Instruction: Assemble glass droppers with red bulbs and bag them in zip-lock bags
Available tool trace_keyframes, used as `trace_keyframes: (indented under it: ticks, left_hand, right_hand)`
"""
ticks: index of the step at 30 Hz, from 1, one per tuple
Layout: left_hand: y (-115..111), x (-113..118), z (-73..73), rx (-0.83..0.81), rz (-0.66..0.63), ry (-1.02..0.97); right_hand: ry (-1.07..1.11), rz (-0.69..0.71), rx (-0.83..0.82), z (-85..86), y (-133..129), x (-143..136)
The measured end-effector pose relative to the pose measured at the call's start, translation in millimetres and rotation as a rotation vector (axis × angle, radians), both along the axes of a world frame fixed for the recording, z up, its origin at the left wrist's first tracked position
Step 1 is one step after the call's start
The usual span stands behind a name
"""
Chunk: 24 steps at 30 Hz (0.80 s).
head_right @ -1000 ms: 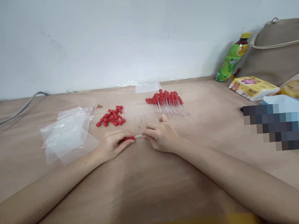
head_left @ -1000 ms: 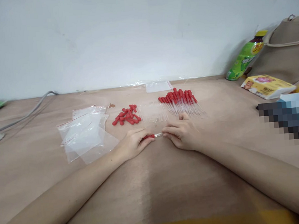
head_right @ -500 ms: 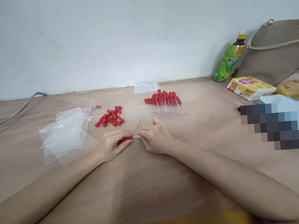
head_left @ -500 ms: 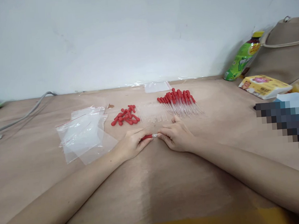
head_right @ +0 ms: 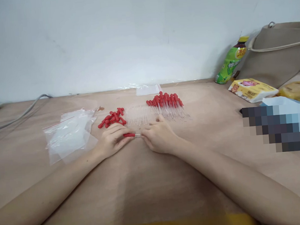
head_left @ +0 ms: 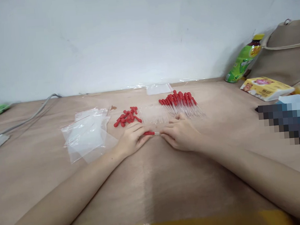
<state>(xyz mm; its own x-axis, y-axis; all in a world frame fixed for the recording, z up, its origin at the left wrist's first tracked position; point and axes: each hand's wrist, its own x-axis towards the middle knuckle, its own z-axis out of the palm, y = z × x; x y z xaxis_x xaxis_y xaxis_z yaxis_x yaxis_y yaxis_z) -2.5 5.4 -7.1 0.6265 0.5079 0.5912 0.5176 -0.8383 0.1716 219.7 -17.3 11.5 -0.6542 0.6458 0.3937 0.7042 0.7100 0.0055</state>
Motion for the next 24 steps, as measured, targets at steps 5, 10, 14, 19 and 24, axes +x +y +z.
trace_keyframes:
  ticks: [5,10,14,19,24]
  left_hand:
    - [6,-6,1.9,0.018,0.122,-0.007]
    - [8,-5,-2.2,-0.028,0.077,0.015]
    - [8,-6,-2.2,-0.036,0.081,-0.003]
    - [7,-7,0.1,-0.061,0.095,0.012]
    - [11,-8,-1.2,-0.050,0.167,0.012]
  right_hand:
    - [0.175,-0.369,-0.149,13.8,17,13]
    - [0.263,-0.663,-0.174,15.1,60,19]
    - [0.164,-0.721,-0.109,6.9,86,13]
    - [0.112,-0.797,-0.132,1.4,94,1]
    - [0.065,-0.852,-0.168,0.2,92,-3]
